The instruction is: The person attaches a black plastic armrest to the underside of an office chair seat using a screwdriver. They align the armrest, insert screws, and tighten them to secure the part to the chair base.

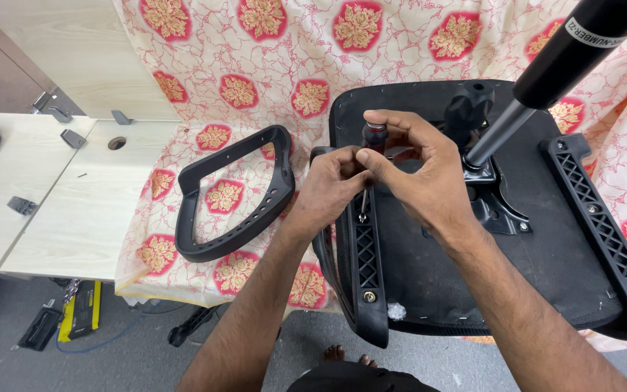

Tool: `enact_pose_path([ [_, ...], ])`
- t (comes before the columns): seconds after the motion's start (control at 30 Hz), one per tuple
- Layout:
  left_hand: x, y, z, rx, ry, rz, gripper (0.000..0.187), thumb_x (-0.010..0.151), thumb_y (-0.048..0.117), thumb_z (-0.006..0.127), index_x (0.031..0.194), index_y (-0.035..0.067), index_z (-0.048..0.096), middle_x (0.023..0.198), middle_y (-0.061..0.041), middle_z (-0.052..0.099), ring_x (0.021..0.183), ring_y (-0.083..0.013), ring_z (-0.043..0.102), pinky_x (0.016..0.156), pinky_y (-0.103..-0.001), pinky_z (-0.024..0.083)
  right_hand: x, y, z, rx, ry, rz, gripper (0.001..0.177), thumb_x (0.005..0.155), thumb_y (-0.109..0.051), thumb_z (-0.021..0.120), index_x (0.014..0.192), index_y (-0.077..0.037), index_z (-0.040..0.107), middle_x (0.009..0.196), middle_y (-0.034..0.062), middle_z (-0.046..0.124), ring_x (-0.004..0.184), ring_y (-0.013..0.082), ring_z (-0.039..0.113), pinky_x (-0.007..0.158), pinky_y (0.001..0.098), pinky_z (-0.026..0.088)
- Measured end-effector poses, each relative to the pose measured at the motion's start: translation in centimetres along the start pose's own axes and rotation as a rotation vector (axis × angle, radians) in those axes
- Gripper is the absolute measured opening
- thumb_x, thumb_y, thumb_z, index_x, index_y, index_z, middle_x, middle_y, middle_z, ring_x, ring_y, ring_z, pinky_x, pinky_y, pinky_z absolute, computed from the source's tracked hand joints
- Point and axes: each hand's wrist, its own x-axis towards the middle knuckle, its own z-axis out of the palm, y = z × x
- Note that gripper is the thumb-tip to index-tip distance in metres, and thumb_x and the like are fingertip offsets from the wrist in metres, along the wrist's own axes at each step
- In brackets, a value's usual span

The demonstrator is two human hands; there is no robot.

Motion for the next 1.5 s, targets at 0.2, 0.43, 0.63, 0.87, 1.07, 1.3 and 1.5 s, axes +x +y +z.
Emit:
enact_pose_path([
  [0.2, 0.5, 0.6, 0.9, 0.034, 0.086, -0.065, 0.021, 0.092, 0.008, 0.076, 0.104, -0.007, 0.068, 0.092, -0.008, 0.075, 0.083, -0.0075, 0.069, 0.074, -0.023, 0.059, 0.1, -0.3, 0.7, 0.086, 0.09, 0.046, 0.036, 0.092, -0.007, 0.08, 0.126, -0.007, 0.069, 0.11, 0.0033, 0.072, 0.097, 0.0085, 0.07, 0.086, 0.0231, 0.06],
  [0.43, 0.8, 0.9, 0.4, -0.128, -0.066, 0.002, 0.021, 0.101, 0.013, 0.065, 0.116, -0.002, 0.068, 0.1, -0.002, 0.074, 0.087, -0.0047, 0.066, 0.078, -0.021, 0.056, 0.9, 0.0, -0.2, 0.185, -0.026, 0.132, 0.038, 0.095, -0.006, 0.069, 0.133, -0.01, 0.064, 0.115, 0.0028, 0.074, 0.104, 0.0072, 0.069, 0.09, 0.0233, 0.058],
  [0.63, 1.1, 1.2, 1.3, 0.007, 0.133, -0.01, 0.018, 0.093, 0.008, 0.074, 0.104, -0.005, 0.07, 0.089, -0.006, 0.075, 0.08, -0.0079, 0.069, 0.072, -0.024, 0.058, 0.8, 0.2, 0.2, -0.037, 0.042, 0.025, 0.042, 0.092, -0.01, 0.081, 0.133, -0.009, 0.069, 0.108, 0.0056, 0.071, 0.098, 0.0105, 0.067, 0.09, 0.0254, 0.056],
  [0.87, 1.8, 1.4, 0.8, -0.05, 0.03, -0.004, 0.026, 0.094, 0.006, 0.073, 0.116, -0.006, 0.068, 0.1, -0.008, 0.077, 0.089, -0.0087, 0.07, 0.079, -0.024, 0.057, 0.8, 0.4, 0.4, -0.069, 0.143, 0.037, 0.041, 0.092, -0.01, 0.08, 0.132, -0.009, 0.071, 0.105, 0.0036, 0.068, 0.092, 0.0087, 0.066, 0.087, 0.0238, 0.058],
  [1.07, 2.5, 1.8, -0.1, -0.146, -0.055, 0.049, 0.037, 0.093, 0.006, 0.069, 0.129, -0.002, 0.062, 0.108, -0.007, 0.076, 0.095, -0.0087, 0.072, 0.082, -0.023, 0.059, 0.9, 0.6, 0.0, 0.115, 0.046, 0.102, 0.043, 0.099, -0.007, 0.066, 0.142, -0.009, 0.062, 0.112, 0.0013, 0.07, 0.103, 0.0062, 0.067, 0.093, 0.0233, 0.058],
  [1.3, 2.1, 3.1, 0.5, 0.005, 0.068, 0.0, 0.038, 0.081, 0.01, 0.084, 0.113, -0.005, 0.069, 0.095, -0.011, 0.078, 0.085, -0.0129, 0.074, 0.073, -0.026, 0.062, 0.4, 0.0, 1.1, -0.155, 0.162, 0.093, 0.047, 0.09, -0.011, 0.082, 0.134, -0.009, 0.069, 0.103, 0.0073, 0.059, 0.084, 0.0106, 0.059, 0.08, 0.0247, 0.057],
  [1.5, 2.3, 2.0, 0.2, -0.042, -0.017, 0.026, 0.035, 0.089, 0.007, 0.075, 0.121, -0.005, 0.066, 0.103, -0.009, 0.077, 0.094, -0.0092, 0.074, 0.084, -0.024, 0.061, 0.9, -0.2, 0.8, -0.159, 0.108, 0.053, 0.044, 0.093, -0.008, 0.076, 0.136, -0.011, 0.067, 0.111, 0.0056, 0.07, 0.098, 0.0109, 0.069, 0.087, 0.0265, 0.06],
])
